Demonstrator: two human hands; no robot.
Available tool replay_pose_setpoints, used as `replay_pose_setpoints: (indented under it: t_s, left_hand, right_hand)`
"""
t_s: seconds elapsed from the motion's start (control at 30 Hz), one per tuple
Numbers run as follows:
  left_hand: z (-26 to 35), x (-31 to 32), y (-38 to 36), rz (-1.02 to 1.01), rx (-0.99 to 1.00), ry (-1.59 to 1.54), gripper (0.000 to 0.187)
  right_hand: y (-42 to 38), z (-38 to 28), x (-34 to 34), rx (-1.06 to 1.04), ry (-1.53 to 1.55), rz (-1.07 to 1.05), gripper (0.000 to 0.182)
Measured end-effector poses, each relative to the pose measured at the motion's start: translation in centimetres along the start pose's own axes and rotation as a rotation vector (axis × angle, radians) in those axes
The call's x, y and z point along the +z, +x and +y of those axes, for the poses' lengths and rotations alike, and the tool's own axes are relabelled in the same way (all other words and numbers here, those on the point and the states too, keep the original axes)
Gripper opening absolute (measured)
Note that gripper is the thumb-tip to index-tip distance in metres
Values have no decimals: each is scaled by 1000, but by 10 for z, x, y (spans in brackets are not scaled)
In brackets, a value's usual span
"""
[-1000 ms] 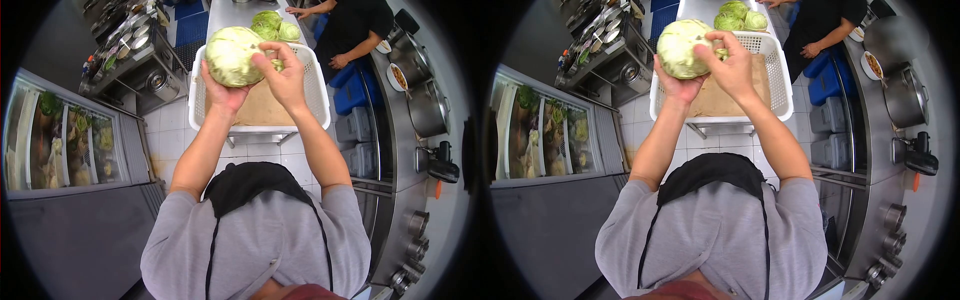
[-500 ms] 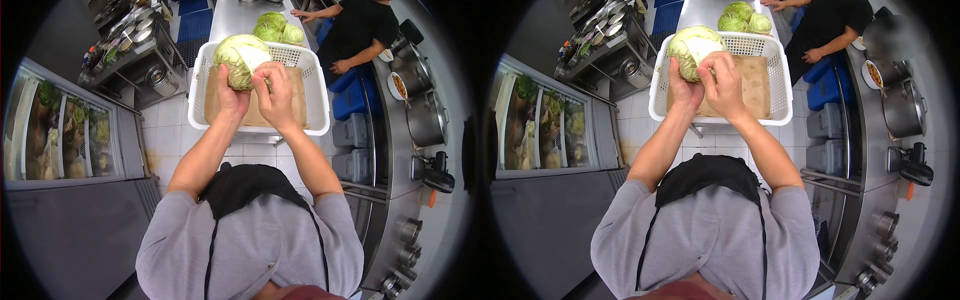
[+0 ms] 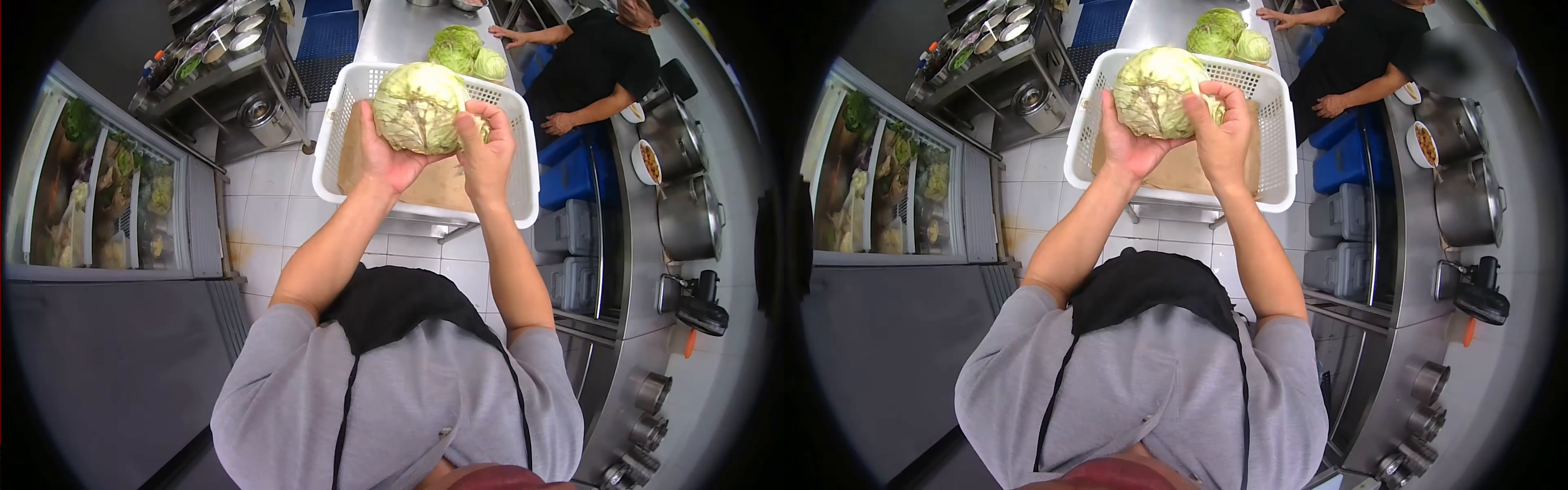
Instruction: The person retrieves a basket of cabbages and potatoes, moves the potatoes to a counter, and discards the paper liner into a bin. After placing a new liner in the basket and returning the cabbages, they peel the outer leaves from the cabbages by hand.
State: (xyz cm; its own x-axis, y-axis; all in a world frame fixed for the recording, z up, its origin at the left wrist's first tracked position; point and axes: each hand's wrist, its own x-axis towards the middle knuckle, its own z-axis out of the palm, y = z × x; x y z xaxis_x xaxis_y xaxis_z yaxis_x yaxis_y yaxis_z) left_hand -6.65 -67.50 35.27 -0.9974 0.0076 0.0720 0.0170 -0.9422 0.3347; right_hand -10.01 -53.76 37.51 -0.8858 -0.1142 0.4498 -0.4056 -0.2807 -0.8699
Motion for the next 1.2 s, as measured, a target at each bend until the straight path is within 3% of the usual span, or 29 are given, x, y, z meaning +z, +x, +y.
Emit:
replay_pose_setpoints:
  t_s: [0.03,0.13,0.17,0.27,0.37,0.47,0.5,0.73,0.77,0.9,1.0,1.13,1.2]
  left_hand:
    - [-1,0,1,23,16,2,86]
    - [-3,-2,8,86,96,39,85]
    - [-2,-2,12,105,144,75,84]
    - [1,5,13,172,225,149,82]
    - [2,-3,20,167,273,181,80]
    - [-1,-13,22,159,244,85,79]
    - [-1,-15,22,161,224,35,79]
    - [-4,-4,14,75,117,-42,89]
    - [-4,-7,14,29,96,-80,91]
    - [-5,-9,14,34,9,-138,94]
    - [-10,-25,16,70,-46,-113,88]
    - [-13,-18,17,145,66,-23,89]
    - [-7,-15,13,96,101,-29,90]
  right_hand:
    - [0,1,4,-109,-184,32,31]
    - [-7,-6,3,-111,-272,82,31]
    - [-10,-8,0,-198,-377,81,25]
    - [-14,-15,-5,-114,-381,29,19]
    - [-25,-34,1,-121,-381,-158,11]
    - [-25,-24,-10,-135,-228,-215,10]
    - [-21,-23,-13,30,34,-233,17]
    - [11,-17,-6,82,456,-74,17]
    - [14,-23,-2,109,488,61,17]
    - [15,-31,-1,120,350,51,18]
    - [9,-19,-8,-32,231,-32,21]
    - [-5,-30,-6,277,357,-50,25]
    - [-1,-21,-11,236,165,-16,24]
